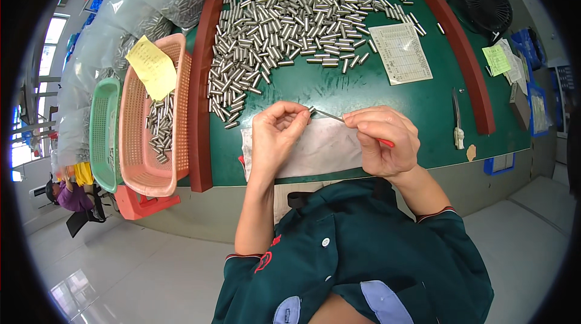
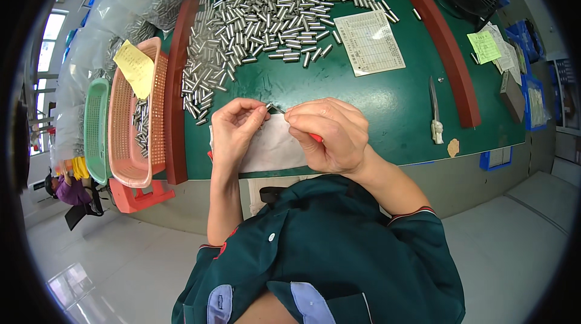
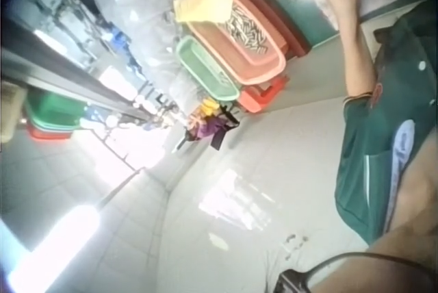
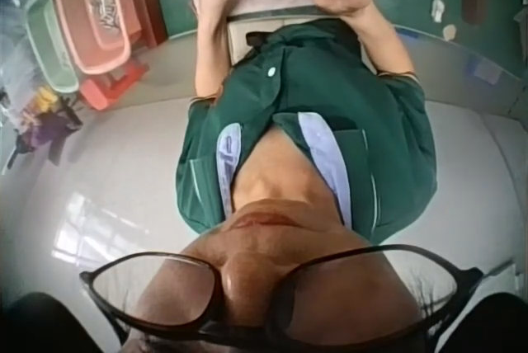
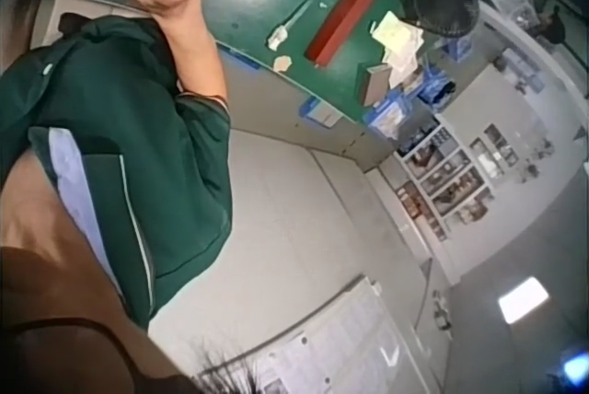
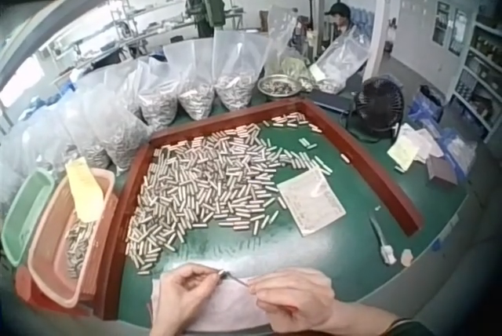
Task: Manually inspect and clean the interior of small cylindrical metal components using a thin probe tool.
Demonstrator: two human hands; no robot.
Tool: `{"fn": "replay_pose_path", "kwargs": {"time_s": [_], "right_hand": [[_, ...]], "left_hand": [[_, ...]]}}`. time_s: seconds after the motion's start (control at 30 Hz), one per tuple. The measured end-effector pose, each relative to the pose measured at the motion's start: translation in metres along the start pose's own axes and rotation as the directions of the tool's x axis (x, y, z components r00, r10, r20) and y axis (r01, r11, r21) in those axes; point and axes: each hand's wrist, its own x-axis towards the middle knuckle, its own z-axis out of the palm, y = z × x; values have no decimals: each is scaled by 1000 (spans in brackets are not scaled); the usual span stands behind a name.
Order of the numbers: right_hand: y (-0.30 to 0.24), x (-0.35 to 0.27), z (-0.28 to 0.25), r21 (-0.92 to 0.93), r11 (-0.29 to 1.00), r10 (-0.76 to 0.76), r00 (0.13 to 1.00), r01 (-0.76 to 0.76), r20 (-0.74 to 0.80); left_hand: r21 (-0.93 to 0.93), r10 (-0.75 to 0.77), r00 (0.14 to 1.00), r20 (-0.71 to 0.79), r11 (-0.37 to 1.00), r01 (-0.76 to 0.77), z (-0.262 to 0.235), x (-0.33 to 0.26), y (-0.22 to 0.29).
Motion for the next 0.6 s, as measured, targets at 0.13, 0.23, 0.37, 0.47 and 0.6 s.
{"fn": "replay_pose_path", "kwargs": {"time_s": [0.13, 0.23, 0.37, 0.47, 0.6], "right_hand": [[0, 0, 2, -11, 1000, 1, 1000, -1, 7], [-2, 0, 1, -16, 1000, 21, 998, -20, 67], [0, -1, 3, -8, 1000, 19, 977, -17, 214], [-2, -3, 4, -2, 999, 35, 983, -35, 182], [-2, -3, 5, 21, 999, 19, 986, -23, 167]], "left_hand": [[-3, 2, 1000, -1, 1000, -2, 0, 0, 0], [-7, 0, 1000, 8, 1000, 0, -1, 0, -1], [-20, -31, 999, 18, 999, 31, -3, -2, 0], [-30, -23, 1000, 3, 999, 23, -3, -2, -1], [-22, 19, 999, -36, 1000, -20, 0, -3, -5]]}}
